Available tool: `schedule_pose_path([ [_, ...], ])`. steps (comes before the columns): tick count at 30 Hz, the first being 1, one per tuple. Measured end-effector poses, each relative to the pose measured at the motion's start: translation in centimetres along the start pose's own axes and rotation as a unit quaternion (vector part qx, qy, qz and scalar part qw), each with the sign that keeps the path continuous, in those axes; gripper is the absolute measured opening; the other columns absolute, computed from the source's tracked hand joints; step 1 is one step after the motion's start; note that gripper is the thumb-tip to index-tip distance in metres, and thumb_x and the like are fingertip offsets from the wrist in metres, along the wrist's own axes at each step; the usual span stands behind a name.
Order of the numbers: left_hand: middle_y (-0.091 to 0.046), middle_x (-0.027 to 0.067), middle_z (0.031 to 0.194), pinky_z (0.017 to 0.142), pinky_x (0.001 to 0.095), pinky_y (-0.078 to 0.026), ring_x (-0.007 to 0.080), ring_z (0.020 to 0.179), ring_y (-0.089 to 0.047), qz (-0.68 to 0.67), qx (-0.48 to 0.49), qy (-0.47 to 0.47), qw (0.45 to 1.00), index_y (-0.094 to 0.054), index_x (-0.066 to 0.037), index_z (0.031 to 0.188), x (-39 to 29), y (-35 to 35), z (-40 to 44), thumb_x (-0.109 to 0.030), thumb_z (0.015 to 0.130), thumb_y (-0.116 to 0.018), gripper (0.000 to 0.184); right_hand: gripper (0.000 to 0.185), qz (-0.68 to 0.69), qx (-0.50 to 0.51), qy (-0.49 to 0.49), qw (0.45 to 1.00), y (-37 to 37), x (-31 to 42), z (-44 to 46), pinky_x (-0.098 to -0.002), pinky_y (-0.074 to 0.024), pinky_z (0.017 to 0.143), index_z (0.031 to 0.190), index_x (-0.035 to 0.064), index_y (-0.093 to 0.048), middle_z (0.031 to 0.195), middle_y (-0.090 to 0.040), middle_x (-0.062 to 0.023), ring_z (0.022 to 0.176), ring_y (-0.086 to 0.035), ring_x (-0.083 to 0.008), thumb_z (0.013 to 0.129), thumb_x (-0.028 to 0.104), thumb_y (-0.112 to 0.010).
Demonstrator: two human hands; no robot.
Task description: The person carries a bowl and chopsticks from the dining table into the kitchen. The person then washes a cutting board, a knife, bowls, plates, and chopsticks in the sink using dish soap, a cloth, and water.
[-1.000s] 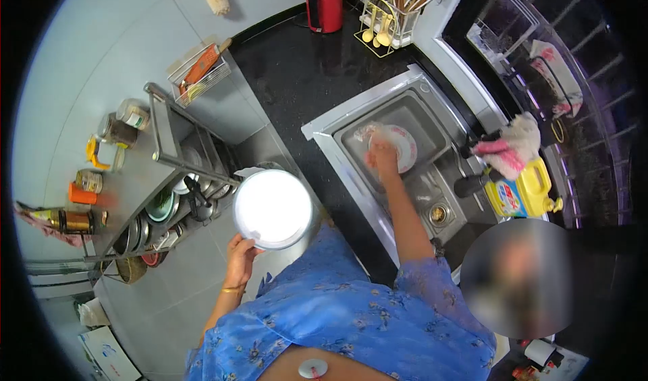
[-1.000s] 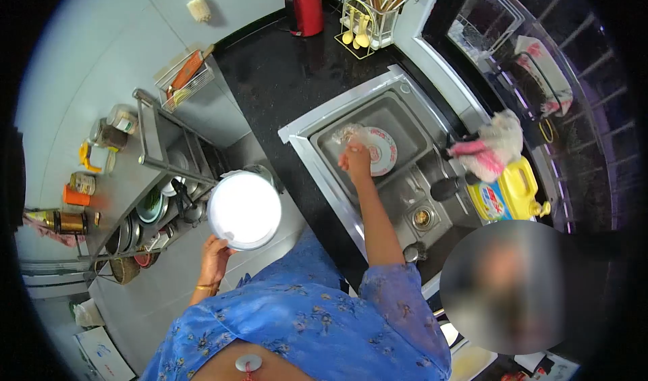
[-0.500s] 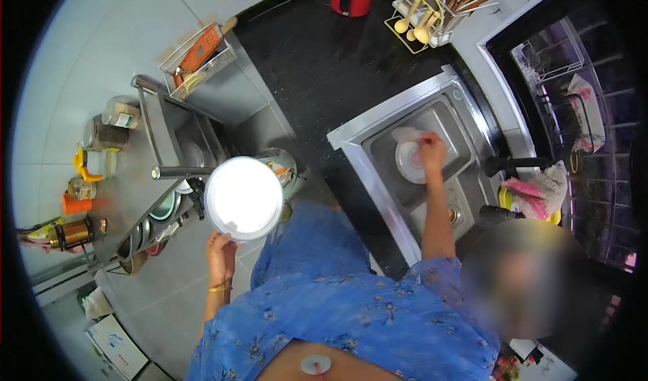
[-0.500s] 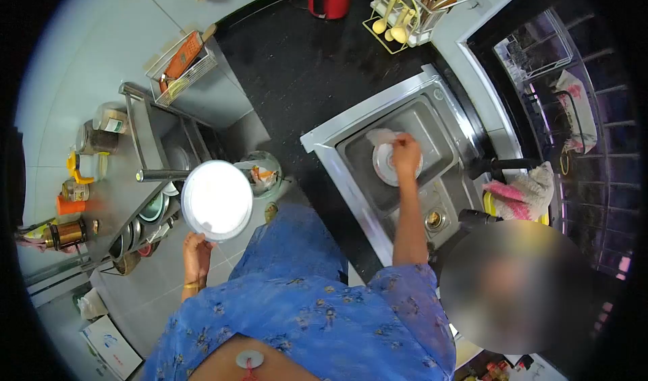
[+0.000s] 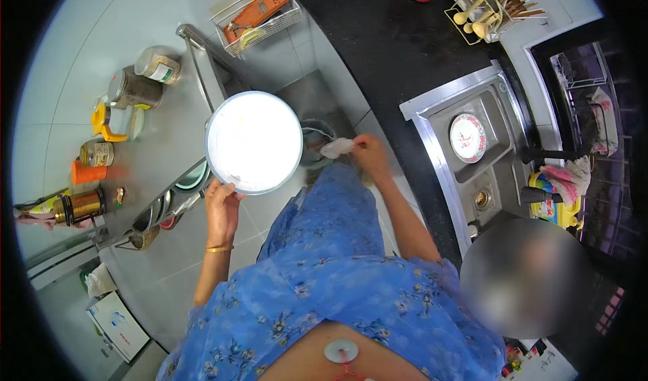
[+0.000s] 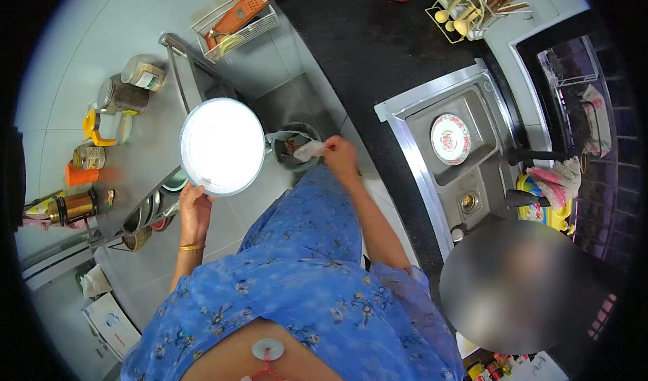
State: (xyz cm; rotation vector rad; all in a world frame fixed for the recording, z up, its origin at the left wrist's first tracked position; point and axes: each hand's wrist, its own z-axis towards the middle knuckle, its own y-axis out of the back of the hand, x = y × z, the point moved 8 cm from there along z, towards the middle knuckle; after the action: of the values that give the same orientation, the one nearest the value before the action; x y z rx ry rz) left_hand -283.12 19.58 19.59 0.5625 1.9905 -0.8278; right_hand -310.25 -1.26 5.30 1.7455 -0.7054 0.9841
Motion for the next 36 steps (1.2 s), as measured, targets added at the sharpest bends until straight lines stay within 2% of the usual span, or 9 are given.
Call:
schedule_pose_path([
  [4, -0.061, 0.0067, 0.101, 0.081, 0.0331, -0.048, 0.0164, 0.09, -0.059, 0.015, -0.032, 0.003, 0.999, -0.055, 0.0, 0.109, -0.9, 2.6, -1.9, -0.008, 0.077, -0.052, 0.033, 0.01, -0.038, 0.003, 0.039, 0.998, -10.5, -2.8, 2.3, -0.0412, -0.0473, 0.07, 0.077, 0.0032, -0.061, 0.078, -0.063, -0.0174, 0.077, -0.06, -0.0356, 0.07, 0.01, -0.058],
  [6, -0.061, 0.0065, 0.101, 0.08, 0.0327, -0.048, 0.0163, 0.089, -0.059, 0.02, -0.045, 0.006, 0.999, -0.055, 0.0, 0.109, -1.2, 3.4, -2.7, -0.008, 0.077, -0.052, 0.033, 0.02, -0.042, 0.078, -0.084, 0.993, -15.9, -7.3, 3.3, -0.0429, -0.0473, 0.074, 0.088, 0.0012, -0.058, 0.081, -0.062, -0.0211, 0.082, -0.06, -0.0367, 0.071, 0.012, -0.06],
  [14, -0.062, 0.008, 0.097, 0.075, 0.0316, -0.05, 0.0173, 0.086, -0.061, 0.03, -0.047, 0.046, 0.997, -0.056, 0.002, 0.104, 1.0, 6.3, -3.1, -0.006, 0.077, -0.052, 0.029, 0.037, -0.126, 0.027, -0.125, 0.984, -12.9, -9.0, 2.2, -0.0418, -0.0466, 0.08, 0.104, 0.0004, -0.053, 0.096, -0.06, -0.0218, 0.094, -0.058, -0.0351, 0.07, 0.009, -0.062],
  [16, -0.063, 0.008, 0.096, 0.074, 0.0317, -0.05, 0.0175, 0.085, -0.061, 0.022, -0.001, 0.066, 0.998, -0.056, 0.002, 0.104, 2.0, 4.1, -1.9, -0.006, 0.077, -0.052, 0.028, 0.036, -0.154, 0.057, -0.012, 0.986, -10.7, -9.1, 0.7, -0.04, -0.0478, 0.076, 0.102, -0.0004, -0.055, 0.092, -0.062, -0.02, 0.087, -0.061, -0.0327, 0.069, 0.011, -0.064],
  [22, -0.062, 0.0086, 0.091, 0.067, 0.031, -0.051, 0.0159, 0.077, -0.06, 0.034, 0.114, 0.117, 0.986, -0.055, 0.001, 0.102, 7.0, -5.3, 3.5, -0.005, 0.076, -0.052, 0.027, 0.039, 0.076, 0.019, -0.165, 0.983, 3.8, -7.7, -7.4, -0.0342, -0.0504, 0.067, 0.105, -0.0003, -0.056, 0.081, -0.064, -0.013, 0.07, -0.064, -0.0218, 0.07, 0.012, -0.065],
  [26, -0.05, 0.0019, 0.069, 0.064, 0.0302, -0.051, 0.0138, 0.064, -0.053, 0.056, 0.187, 0.158, 0.968, -0.053, -0.002, 0.084, 12.8, -14.5, 9.3, -0.004, 0.076, -0.053, 0.008, 0.019, 0.459, -0.165, -0.151, 0.86, 17.3, -9.6, -13.5, -0.0307, -0.0506, 0.054, 0.096, 0.0006, -0.057, 0.077, -0.063, -0.0133, 0.063, -0.063, -0.02, 0.078, 0.0, -0.052],
  [30, -0.054, 0.0049, 0.072, 0.066, 0.03, -0.051, 0.0155, 0.065, -0.055, 0.045, 0.232, 0.161, 0.958, -0.054, -0.001, 0.084, 18.0, -24.3, 14.3, -0.004, 0.077, -0.053, 0.007, 0.012, 0.255, -0.491, -0.136, 0.822, 35.9, -12.1, -21.2, -0.0269, -0.0465, 0.051, 0.094, 0.0025, -0.057, 0.072, -0.062, -0.0105, 0.057, -0.059, -0.0156, 0.083, 0.004, -0.052],
  [33, -0.058, 0.0079, 0.077, 0.066, 0.0292, -0.052, 0.0183, 0.067, -0.058, 0.044, 0.225, 0.161, 0.96, -0.054, 0.0, 0.083, 20.6, -30.1, 16.7, -0.004, 0.078, -0.052, 0.007, 0.032, 0.211, -0.592, -0.072, 0.774, 47.1, -10.2, -24.0, -0.0253, -0.0453, 0.06, 0.11, 0.0007, -0.053, 0.088, -0.06, -0.0049, 0.073, -0.058, -0.0133, 0.079, 0.007, -0.058],
  [36, -0.061, 0.0122, 0.082, 0.065, 0.0281, -0.053, 0.0226, 0.072, -0.062, 0.037, 0.221, 0.153, 0.963, -0.055, 0.003, 0.084, 22.4, -33.6, 18.4, -0.005, 0.08, -0.051, 0.01, 0.047, 0.125, -0.54, -0.104, 0.826, 53.9, -8.1, -21.7, -0.0281, -0.0438, 0.072, 0.123, -0.0004, -0.046, 0.103, -0.058, -0.0073, 0.086, -0.057, -0.0154, 0.077, 0.005, -0.055],
])
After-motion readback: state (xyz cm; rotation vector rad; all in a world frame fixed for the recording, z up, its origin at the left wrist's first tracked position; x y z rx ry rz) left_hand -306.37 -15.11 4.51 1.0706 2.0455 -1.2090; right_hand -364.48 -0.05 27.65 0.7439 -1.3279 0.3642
